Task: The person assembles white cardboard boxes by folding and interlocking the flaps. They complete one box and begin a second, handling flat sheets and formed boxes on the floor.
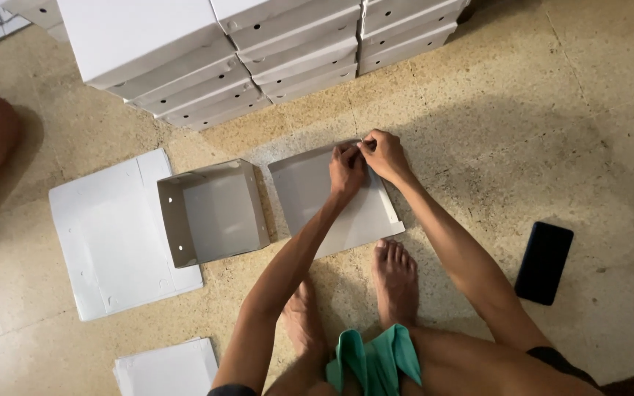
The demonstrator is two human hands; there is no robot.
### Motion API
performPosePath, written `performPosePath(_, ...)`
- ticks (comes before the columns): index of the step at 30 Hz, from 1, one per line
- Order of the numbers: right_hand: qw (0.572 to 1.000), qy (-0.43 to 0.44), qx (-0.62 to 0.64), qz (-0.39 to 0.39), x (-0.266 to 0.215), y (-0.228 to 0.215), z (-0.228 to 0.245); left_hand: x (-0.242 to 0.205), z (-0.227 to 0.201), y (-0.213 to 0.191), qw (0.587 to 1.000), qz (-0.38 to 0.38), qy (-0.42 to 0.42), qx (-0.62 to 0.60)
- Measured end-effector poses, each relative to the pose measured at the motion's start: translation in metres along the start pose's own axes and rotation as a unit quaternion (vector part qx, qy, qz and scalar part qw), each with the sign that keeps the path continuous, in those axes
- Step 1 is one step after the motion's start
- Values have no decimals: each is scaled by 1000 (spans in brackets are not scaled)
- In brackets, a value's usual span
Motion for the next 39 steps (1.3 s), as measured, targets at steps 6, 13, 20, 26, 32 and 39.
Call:
performPosePath(6, 995, -22, -95, 2, 21, 25, -31, -10, -7, -15, 997, 63, -51, -1)
performPosePath(13, 989, -67, -130, -35, 28, 39, -36, -88, -18, -16, 998, 69, -1, -11)
performPosePath(20, 993, -56, -102, -12, -24, 10, -15, -127, -53, -37, 989, 118, 86, -30)
performPosePath(26, 979, 106, -74, 155, -129, -25, -13, -131, -37, -39, 988, 107, 80, -80)
performPosePath(32, 992, 85, -13, 88, -153, -14, -56, -130, -41, -42, 987, 96, 93, -90)
performPosePath(39, 982, 139, 38, 120, -147, -5, -73, -131, -40, -42, 987, 91, 104, -82)
Point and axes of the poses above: each hand's wrist, its own x-axis towards the middle knuckle, its own y-axis out of the palm, z = x × y, the point moved 3 cm from there along x, towards the middle knuckle, and after that the axes turned 4 degrees about z, right-handed, at the moved point
